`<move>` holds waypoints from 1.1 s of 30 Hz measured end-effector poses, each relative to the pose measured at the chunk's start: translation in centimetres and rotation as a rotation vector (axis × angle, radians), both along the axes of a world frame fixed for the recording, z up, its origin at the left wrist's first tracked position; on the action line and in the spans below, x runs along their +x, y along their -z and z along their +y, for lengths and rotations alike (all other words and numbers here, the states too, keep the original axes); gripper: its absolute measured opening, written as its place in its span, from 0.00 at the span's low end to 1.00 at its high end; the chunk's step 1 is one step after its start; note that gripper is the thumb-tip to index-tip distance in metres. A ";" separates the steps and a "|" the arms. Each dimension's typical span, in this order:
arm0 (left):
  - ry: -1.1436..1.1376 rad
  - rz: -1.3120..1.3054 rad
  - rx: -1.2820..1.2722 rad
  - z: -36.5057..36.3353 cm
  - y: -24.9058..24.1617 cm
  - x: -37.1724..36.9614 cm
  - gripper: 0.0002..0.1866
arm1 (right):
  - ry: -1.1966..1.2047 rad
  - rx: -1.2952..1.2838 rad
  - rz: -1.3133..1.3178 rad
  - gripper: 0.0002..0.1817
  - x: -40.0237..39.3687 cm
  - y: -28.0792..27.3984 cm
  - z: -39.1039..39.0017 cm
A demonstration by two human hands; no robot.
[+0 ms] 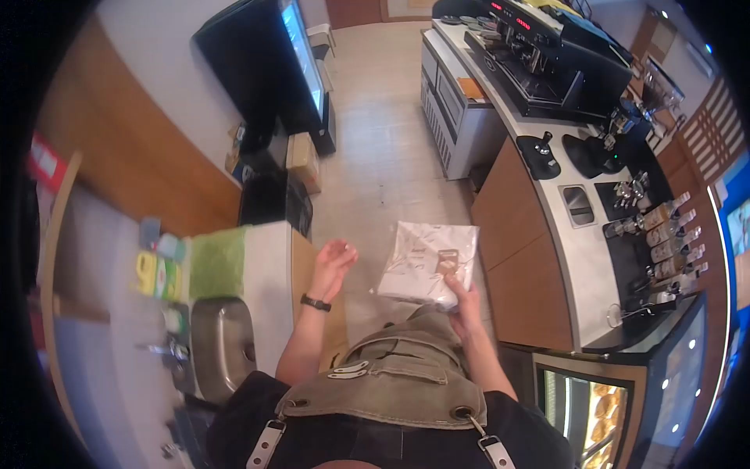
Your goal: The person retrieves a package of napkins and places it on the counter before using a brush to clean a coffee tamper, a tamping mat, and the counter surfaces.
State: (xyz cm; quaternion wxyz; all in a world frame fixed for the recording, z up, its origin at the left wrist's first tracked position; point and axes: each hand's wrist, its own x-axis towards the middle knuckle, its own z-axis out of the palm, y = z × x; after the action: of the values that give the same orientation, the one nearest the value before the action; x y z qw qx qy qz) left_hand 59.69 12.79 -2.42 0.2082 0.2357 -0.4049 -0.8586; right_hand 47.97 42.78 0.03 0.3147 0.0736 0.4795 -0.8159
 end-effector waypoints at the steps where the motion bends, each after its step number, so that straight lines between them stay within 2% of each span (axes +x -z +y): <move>1: 0.023 0.020 -0.027 -2.0 -1.5 -3.3 0.15 | 0.033 -0.015 -0.010 0.28 -2.1 0.2 -1.5; 5: 0.092 0.127 -0.017 -8.9 -3.3 -13.2 0.15 | 0.118 -0.081 -0.010 0.29 -10.6 2.5 -7.8; 12: -0.008 -0.057 0.116 -19.7 2.6 -24.8 0.08 | 0.100 -0.085 -0.071 0.31 -28.8 4.6 -20.2; 15: -0.125 -0.085 0.178 -24.5 2.5 -28.4 0.10 | 0.050 -0.040 -0.006 0.31 -37.6 3.8 -26.5; 19: -0.274 -0.068 0.154 -29.9 2.3 -33.5 0.17 | 0.006 -0.036 0.073 0.31 -47.3 -0.1 -34.5; 23: -0.309 -0.115 0.212 -36.5 5.1 -40.3 0.13 | -0.002 -0.122 0.136 0.33 -55.1 -1.9 -41.6; 28: -0.226 -0.140 0.254 -45.9 7.6 -51.5 0.11 | 0.082 -0.101 0.132 0.33 -62.2 1.7 -49.6; 31: -0.157 -0.140 0.252 -53.2 6.8 -59.7 0.13 | 0.118 0.017 0.005 0.32 -66.2 3.0 -54.3; 33: -0.091 -0.142 0.238 -57.9 5.9 -65.8 0.15 | 0.168 0.005 0.037 0.31 -69.7 3.4 -57.3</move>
State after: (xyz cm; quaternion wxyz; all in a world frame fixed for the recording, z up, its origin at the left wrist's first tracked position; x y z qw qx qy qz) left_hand -6.10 -45.13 -8.32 0.1882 0.3369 -0.3029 -0.8714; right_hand -21.71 -14.56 -3.38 0.2361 0.0990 0.4793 -0.8395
